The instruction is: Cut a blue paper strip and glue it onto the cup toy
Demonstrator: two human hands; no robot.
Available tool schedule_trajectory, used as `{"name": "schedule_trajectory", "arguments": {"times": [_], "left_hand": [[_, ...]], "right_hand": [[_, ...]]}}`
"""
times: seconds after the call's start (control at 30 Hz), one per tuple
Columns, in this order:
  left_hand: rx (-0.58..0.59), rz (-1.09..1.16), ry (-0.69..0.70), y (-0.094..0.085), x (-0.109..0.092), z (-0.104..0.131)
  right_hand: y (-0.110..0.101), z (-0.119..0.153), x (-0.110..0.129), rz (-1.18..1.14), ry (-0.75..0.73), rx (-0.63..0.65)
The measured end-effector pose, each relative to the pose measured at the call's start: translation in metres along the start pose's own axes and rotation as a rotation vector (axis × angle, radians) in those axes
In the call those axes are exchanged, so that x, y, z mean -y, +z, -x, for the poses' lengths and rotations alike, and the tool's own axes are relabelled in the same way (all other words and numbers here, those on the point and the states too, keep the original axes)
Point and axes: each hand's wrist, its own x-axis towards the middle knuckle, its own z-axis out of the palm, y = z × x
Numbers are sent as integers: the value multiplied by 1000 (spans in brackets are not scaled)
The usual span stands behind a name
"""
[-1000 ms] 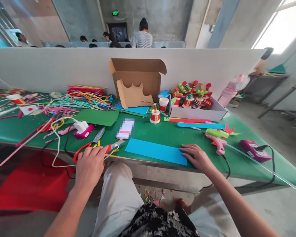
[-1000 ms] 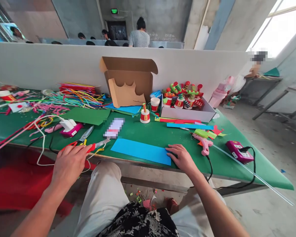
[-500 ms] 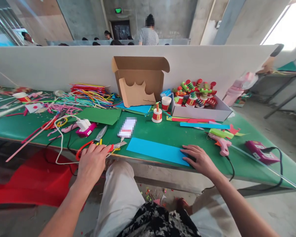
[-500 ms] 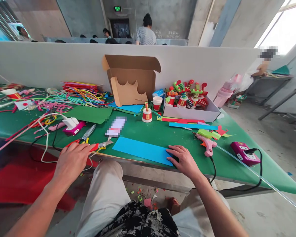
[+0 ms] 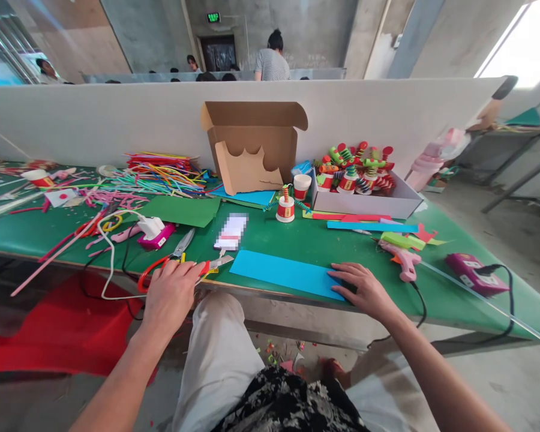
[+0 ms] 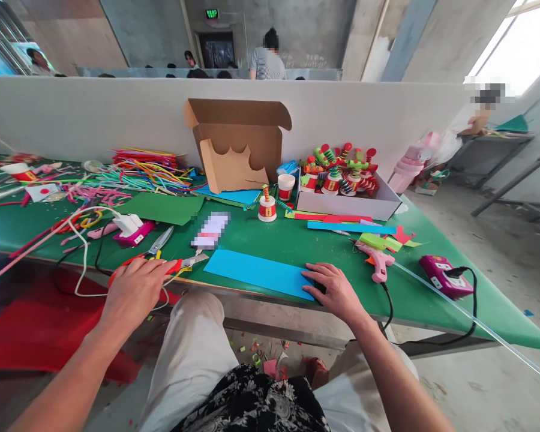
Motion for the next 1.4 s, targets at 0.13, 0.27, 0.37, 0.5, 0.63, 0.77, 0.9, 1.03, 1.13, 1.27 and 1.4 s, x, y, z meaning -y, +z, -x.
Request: {"name": "schedule_trajectory", "arguments": {"times": [0.13,0.27,0.37,0.5,0.63,0.77,0.9,1.03,1.13,1.27,1.4], "left_hand": [[5,2,-14,0,1,0],[20,-12,-25,3,1,-3],[27,-12,1,7,-1,-5],[13,2,6,9,-3,-7],[5,16,-1,8,-2,-7],[14,-10,12,6,-2,-6],[-4,-7,15,4,-3,-5],[-6,14,-3,2,-3,-5],[7,-7,-14,4,-2,-7],[15,-24,8,8,-3,-9],[-7,-25,18,7,-5,-9]], "right_hand": [[0,0,0,-4,8,0],[0,0,0,-10,15,4],[0,0,0,-17,16,7],[-1,0,1,-28,23,13],[-1,0,1,-32,33,11],[-1,0,1,-37,40,13],[-1,0,2,-39,32,13],[-1,0,2,-37,26,10],[-1,0,1,-35,28,5],[0,1,1,-43,26,-5],[0,0,0,-42,23,-5]]}}
